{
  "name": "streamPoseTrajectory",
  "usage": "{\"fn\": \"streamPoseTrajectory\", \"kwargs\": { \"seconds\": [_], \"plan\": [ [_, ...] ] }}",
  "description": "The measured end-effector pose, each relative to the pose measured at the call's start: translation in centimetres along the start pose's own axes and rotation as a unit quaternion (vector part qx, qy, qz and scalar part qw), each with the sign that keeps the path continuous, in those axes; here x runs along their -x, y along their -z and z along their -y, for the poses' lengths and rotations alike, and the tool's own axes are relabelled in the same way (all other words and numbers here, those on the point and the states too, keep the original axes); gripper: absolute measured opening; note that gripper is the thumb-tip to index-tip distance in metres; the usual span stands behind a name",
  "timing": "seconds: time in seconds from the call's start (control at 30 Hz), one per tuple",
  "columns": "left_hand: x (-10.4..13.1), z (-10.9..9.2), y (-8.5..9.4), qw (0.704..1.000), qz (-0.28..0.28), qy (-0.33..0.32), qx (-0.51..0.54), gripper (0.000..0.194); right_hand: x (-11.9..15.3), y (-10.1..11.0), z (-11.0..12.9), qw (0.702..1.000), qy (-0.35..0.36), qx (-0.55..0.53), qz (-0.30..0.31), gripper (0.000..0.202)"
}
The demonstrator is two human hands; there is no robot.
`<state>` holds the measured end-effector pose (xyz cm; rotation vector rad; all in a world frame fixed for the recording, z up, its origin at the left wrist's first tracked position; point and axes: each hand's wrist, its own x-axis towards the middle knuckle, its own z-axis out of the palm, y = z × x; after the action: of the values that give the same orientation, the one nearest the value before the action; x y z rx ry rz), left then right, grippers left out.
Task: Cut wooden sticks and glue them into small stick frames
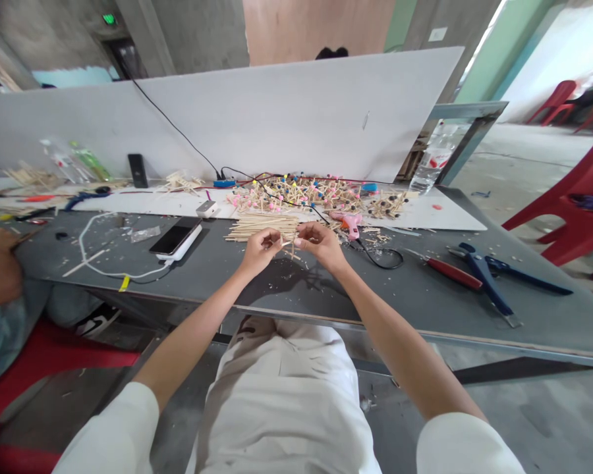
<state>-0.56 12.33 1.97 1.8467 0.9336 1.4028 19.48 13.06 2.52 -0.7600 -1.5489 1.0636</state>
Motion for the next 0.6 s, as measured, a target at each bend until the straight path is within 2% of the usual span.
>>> {"fn": "streamPoseTrajectory", "kwargs": {
  "seconds": [0.6],
  "plan": [
    [-0.02,0.15,-0.08,1.0,0.003,-0.008,0.015,0.024,0.06,-0.04,0.06,1.0,0.019,-0.021,-0.013,0.043]
  ]
}}
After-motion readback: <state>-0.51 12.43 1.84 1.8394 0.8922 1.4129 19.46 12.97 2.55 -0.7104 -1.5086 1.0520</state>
